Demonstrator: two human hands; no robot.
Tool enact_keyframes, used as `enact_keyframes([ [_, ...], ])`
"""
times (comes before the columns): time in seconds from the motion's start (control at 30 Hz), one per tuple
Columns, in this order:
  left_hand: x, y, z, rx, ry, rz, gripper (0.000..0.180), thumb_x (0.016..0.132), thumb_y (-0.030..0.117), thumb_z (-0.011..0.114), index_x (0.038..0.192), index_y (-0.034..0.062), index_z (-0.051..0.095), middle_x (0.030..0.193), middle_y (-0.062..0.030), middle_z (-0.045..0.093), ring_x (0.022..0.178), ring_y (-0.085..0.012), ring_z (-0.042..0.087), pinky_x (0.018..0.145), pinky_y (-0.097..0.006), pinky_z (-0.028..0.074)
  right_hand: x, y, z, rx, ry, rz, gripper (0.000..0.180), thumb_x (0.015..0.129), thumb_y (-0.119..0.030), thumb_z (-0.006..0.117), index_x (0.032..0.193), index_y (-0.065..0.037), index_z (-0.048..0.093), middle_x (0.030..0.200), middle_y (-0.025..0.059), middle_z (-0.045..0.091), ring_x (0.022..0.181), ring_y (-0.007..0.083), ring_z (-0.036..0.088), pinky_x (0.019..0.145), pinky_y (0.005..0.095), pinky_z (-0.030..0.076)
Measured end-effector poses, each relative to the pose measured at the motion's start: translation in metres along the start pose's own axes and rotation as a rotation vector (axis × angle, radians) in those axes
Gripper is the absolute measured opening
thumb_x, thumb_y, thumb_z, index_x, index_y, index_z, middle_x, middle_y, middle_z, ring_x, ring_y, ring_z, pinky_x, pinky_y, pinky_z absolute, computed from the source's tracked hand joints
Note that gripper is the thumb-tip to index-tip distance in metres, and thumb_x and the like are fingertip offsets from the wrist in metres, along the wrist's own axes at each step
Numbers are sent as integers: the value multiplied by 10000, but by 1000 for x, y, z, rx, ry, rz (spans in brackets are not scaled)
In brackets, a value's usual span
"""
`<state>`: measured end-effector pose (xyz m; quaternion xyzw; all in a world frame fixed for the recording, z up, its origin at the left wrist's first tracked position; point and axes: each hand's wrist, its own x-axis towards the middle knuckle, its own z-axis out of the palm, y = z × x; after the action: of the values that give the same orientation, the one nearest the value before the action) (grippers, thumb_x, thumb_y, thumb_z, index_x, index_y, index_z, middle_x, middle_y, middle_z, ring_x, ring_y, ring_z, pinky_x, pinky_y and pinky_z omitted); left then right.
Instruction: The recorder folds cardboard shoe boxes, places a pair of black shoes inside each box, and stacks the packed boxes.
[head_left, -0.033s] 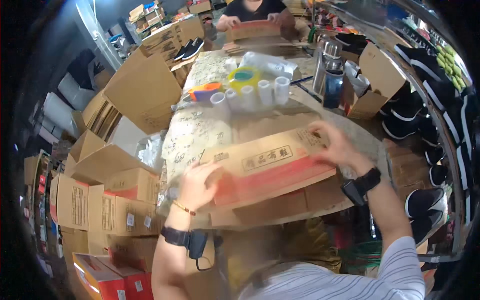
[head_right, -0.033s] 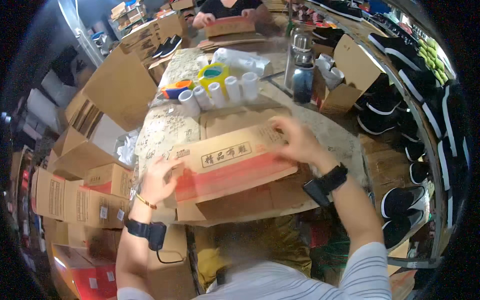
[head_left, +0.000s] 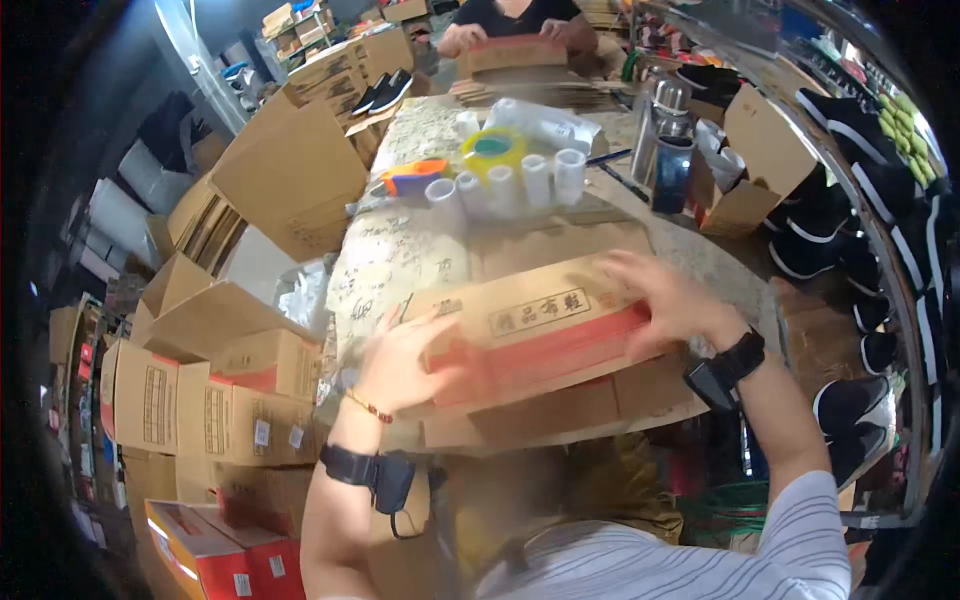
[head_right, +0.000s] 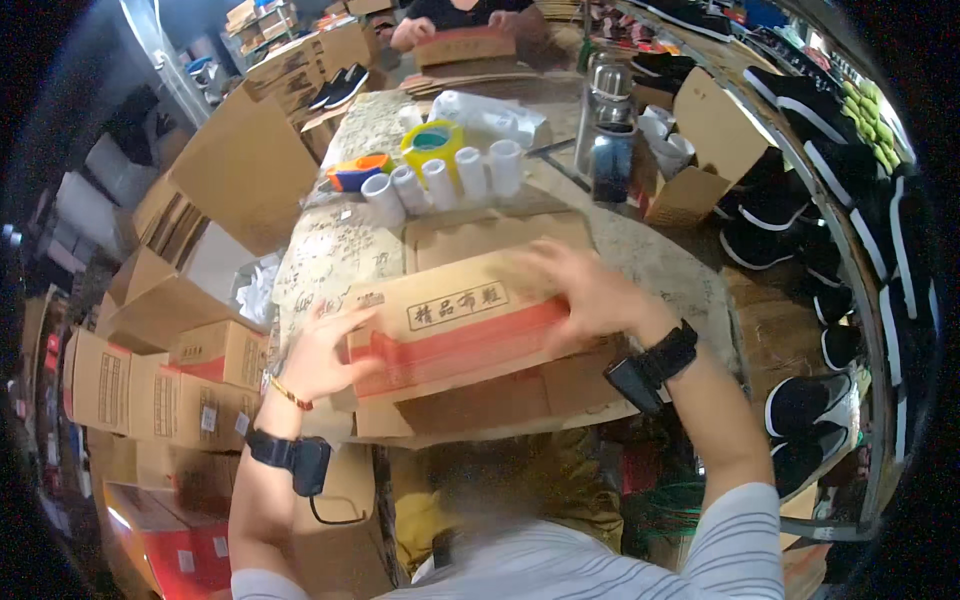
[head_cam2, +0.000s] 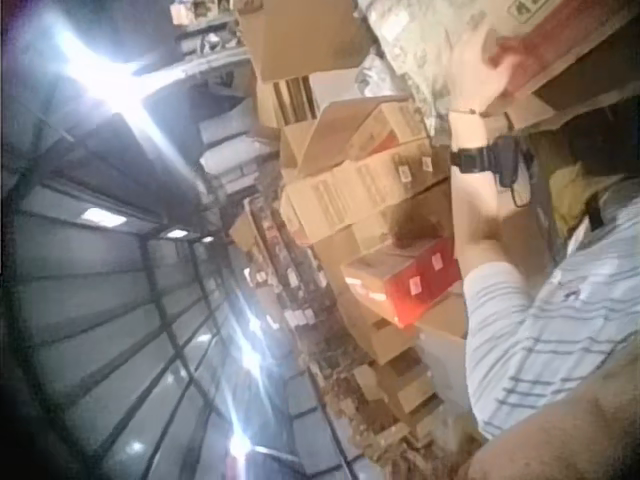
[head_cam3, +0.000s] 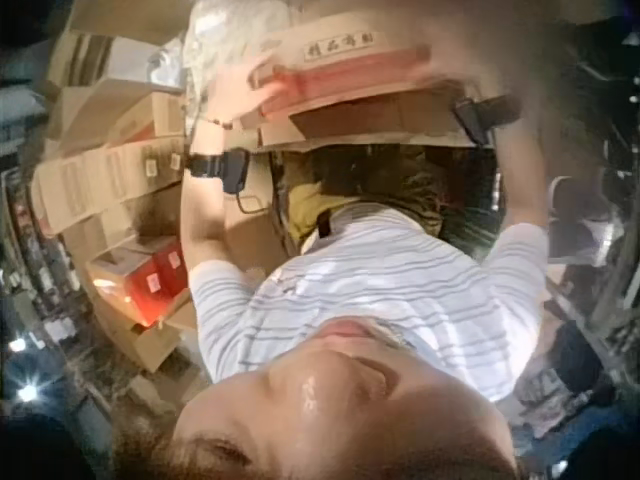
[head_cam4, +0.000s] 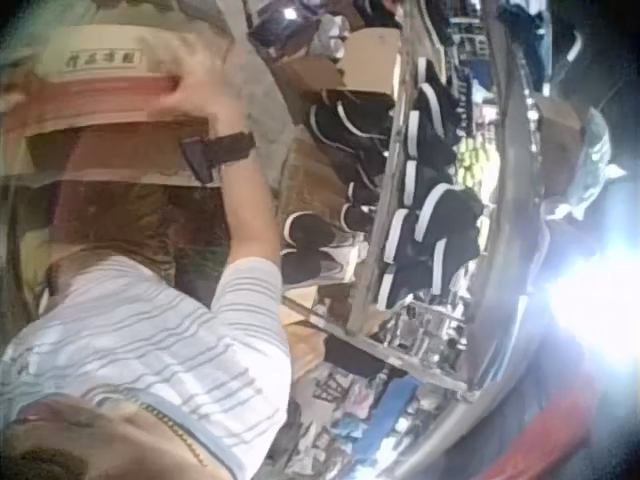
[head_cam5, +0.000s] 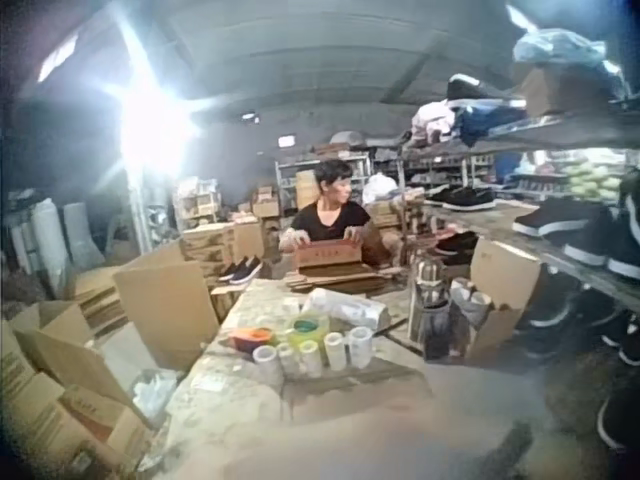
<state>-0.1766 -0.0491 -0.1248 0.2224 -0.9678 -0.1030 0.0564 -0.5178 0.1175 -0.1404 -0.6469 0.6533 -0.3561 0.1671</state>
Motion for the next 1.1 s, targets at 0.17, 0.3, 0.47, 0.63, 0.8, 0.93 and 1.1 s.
enact_keyframes([
  [0.17, 31, 49, 22, 259, -115, -60, 1015, 596, 503, 778, 1445, 220, 298, 1426, -326, 221, 1324, -461, 233, 1047, -644, 160, 9, -24, 20, -650, -234, -273, 1039, 532, -531, 796, 1427, -260, 344, 1389, 310, 324, 1264, 492, 342, 1049, 567, 251],
  [0.3, 33, 34, 9, 96, -131, 21, 1009, 591, 546, 768, 1440, 254, 308, 1383, -320, 257, 1324, -466, 225, 1027, -665, 156, 16, -25, 10, -494, -317, -220, 979, 573, -582, 755, 1413, -264, 366, 1394, 305, 318, 1246, 491, 363, 1035, 562, 276],
  [0.47, 15, 47, 41, 78, 132, 10, 967, 568, 580, 761, 1403, 265, 388, 1491, -254, 181, 1381, -431, 159, 1010, -729, 65, -6, 16, 33, -81, 15, -189, 927, 682, -590, 690, 1397, -90, 377, 1395, 247, 344, 1301, 420, 324, 1082, 470, 250],
  [0.63, -39, 60, 66, 52, 266, 98, 910, 579, 517, 760, 1389, 305, 405, 1522, -198, 160, 1397, -390, 165, 1016, -731, 34, -73, 68, 69, 838, 179, 247, 684, 898, -375, 536, 1434, -38, 276, 1481, 136, 276, 1375, 261, 238, 1116, 400, 217],
  [0.8, -69, 64, 93, 219, 837, 45, 877, 622, 270, 807, 1396, 268, 396, 1447, -171, 327, 1368, -283, 282, 1066, -609, 155, -119, 131, 50, 1056, 19, 463, 652, 867, -341, 544, 1394, -20, 334, 1361, 166, 433, 1202, 319, 474, 1019, 420, 386],
  [0.93, -125, 93, 108, -956, 1109, -357, 853, 686, 303, 818, 1377, 62, 379, 1414, -181, 371, 1332, -285, 339, 1094, -507, 205, -90, -31, 137, 1442, 93, 417, 634, 894, -408, 479, 1365, -3, 355, 1316, 169, 467, 1150, 315, 514, 965, 432, 440],
  [1.1, -201, 136, 86, -1197, 1089, -509, 579, 768, 130, 741, 1255, -9, 459, 1172, -139, 573, 1112, -232, 544, 952, -385, 434, -90, -95, 252, 1474, -286, 171, 690, 896, -514, 476, 1346, -5, 358, 1279, 152, 499, 1129, 276, 541, 944, 414, 464],
])
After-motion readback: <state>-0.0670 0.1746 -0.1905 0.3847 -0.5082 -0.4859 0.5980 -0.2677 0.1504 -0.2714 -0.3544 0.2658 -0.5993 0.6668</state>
